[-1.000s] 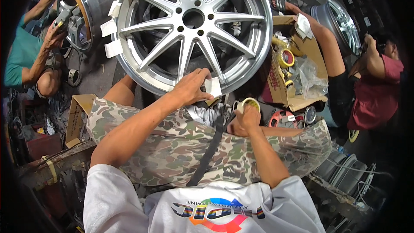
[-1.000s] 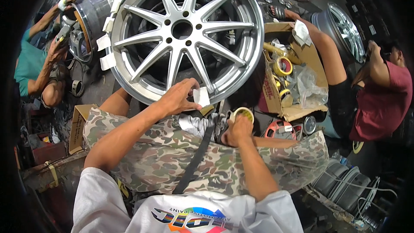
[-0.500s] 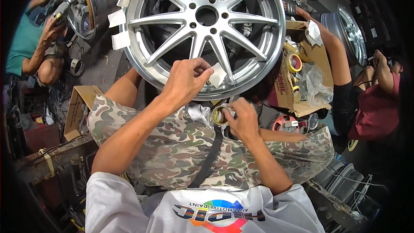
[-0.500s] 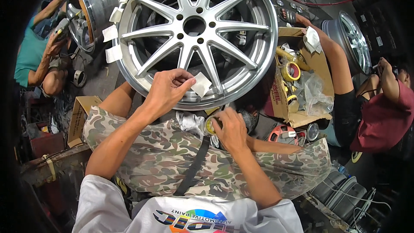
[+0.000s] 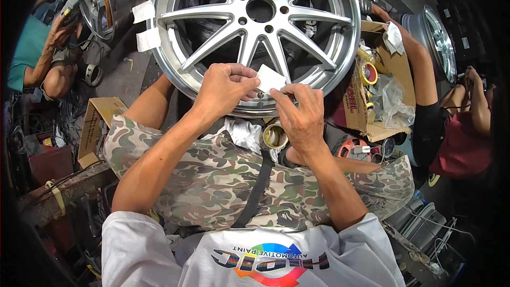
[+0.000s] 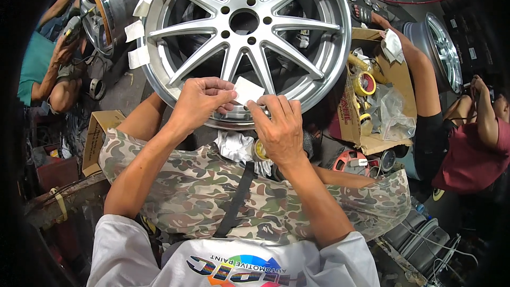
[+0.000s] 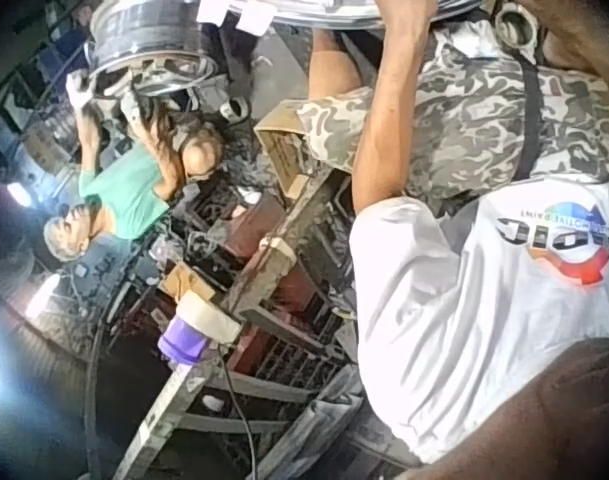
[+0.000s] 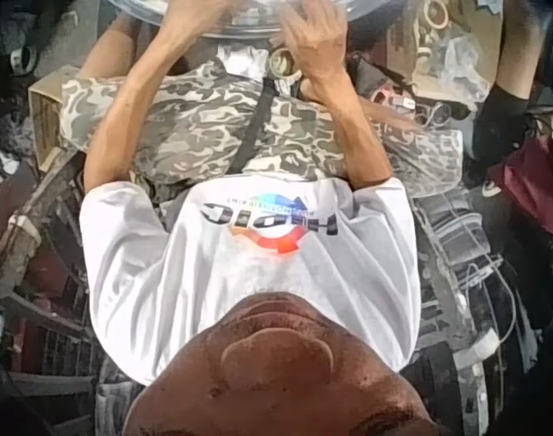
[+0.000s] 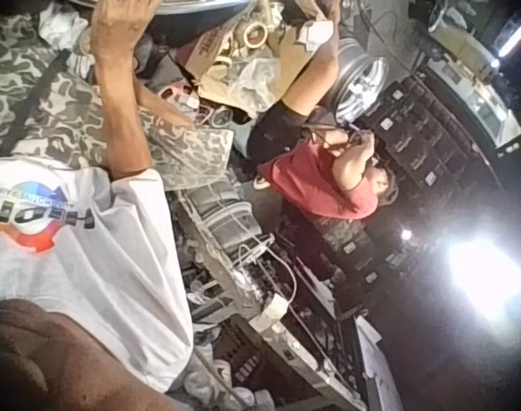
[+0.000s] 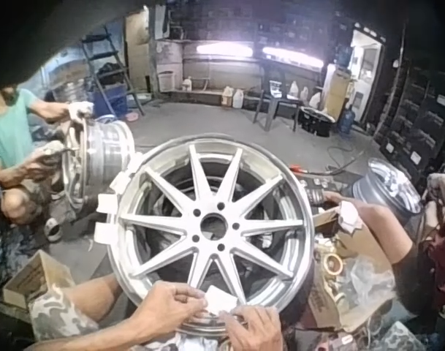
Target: Masking the outer edge of a car wheel rim and applying filler compound.
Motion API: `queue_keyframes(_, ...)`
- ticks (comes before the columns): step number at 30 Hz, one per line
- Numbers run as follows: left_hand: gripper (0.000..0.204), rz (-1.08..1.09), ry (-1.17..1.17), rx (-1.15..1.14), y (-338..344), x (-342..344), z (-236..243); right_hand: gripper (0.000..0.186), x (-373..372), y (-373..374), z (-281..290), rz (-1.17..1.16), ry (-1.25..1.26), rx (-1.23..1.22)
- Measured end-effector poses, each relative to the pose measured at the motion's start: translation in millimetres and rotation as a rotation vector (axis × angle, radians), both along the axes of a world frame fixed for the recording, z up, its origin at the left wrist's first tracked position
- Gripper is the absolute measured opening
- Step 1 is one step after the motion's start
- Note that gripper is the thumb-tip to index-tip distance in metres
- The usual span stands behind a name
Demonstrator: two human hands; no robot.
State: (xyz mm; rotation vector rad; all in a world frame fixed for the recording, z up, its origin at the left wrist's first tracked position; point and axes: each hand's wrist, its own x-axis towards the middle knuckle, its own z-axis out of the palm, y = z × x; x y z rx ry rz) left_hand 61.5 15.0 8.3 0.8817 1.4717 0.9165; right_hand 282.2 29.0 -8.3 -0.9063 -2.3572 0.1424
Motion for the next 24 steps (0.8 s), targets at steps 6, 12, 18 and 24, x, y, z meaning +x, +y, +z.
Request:
queue_keyframes(6, 0.051, 0.018, 0.170, 0.025, -30.7, -27.3, -0.4, 0.026, -18.2, -6.6, -5.3, 0.129, 0.101, -0.168)
queue_keyframes(12, 0.031, -0.029, 0.303, -0.089, -60.5, -32.2, -5.3, 0.038, -22.5, -31.6, -29.9, 0.293, 0.087, -0.376)
queue_keyframes(18, 0.020, -0.021, 0.427, -0.103, -65.8, -33.3, -9.5, 0.039, -35.3, -28.5, -41.4, 0.306, 0.047, -0.381)
queue_keyframes(24, 0.024, -0.139, 0.567, -0.018, -66.3, -39.9, -1.8, 0.037, -34.2, -27.1, -51.3, 0.298, -0.001, -0.435)
